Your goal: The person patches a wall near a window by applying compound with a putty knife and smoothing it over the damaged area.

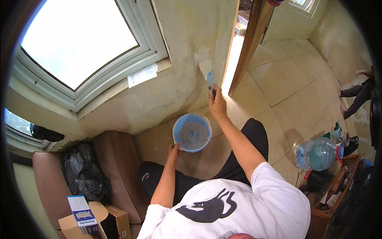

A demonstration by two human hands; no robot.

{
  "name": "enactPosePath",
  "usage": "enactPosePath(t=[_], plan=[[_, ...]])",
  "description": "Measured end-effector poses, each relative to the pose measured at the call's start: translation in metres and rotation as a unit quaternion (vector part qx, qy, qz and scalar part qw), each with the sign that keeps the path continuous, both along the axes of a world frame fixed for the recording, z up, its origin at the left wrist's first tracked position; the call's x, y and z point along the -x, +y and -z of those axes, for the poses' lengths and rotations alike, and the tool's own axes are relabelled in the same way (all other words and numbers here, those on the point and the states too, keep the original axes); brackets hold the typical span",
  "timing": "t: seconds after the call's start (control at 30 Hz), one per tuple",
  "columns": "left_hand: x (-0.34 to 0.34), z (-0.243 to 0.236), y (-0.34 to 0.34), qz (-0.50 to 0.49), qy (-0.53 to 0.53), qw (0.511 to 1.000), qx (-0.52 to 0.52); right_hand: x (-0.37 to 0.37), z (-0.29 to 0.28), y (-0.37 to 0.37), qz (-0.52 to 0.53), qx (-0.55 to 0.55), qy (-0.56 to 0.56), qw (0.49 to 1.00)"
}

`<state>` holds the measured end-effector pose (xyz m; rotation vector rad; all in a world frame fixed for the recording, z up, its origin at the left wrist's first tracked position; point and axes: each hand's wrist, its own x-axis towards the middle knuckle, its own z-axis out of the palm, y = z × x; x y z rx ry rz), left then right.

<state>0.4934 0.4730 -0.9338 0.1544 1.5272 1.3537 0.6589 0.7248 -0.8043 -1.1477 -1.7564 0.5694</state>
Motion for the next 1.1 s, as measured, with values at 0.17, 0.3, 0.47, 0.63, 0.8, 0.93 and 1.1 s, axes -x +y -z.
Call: enactPosePath(t=[0.17, 0.3, 0.47, 0.63, 0.8, 0.93, 1.1], plan=[[0.001, -0.007, -0.001, 0.003, 0.003, 1.000, 0.021, 0.007, 0.042, -0.019, -0.023, 0.095, 0.052, 0.994], [0.000, 0.000, -0.004, 0.002, 0.001, 1.000, 0.018, -0.006, 0.043, -0.042, 0.041, 0.051, 0.071, 0.995], [0.010, 0.000, -0.007, -0.001, 0.039, 0.998, 0.051, -0.055, -0.031, -0.063, -0.014, 0.263, 0.128, 0.956], [0.024, -0.001, -0.009, 0.005, 0.064, 0.996, 0.061, -0.104, -0.050, -0.029, -0.103, 0.162, -0.189, 0.963], [0.027, -0.004, -0.011, 0.019, 0.075, 0.994, 0.082, -0.091, -0.038, 0.008, -0.157, 0.170, -0.341, 0.911], [0.024, -0.006, -0.012, -0.001, 0.066, 0.995, 0.078, -0.059, -0.048, 0.028, -0.145, 0.091, -0.425, 0.889], [0.028, 0.004, -0.015, -0.008, 0.073, 0.994, 0.075, -0.022, -0.111, 0.057, -0.161, 0.020, -0.457, 0.875]])
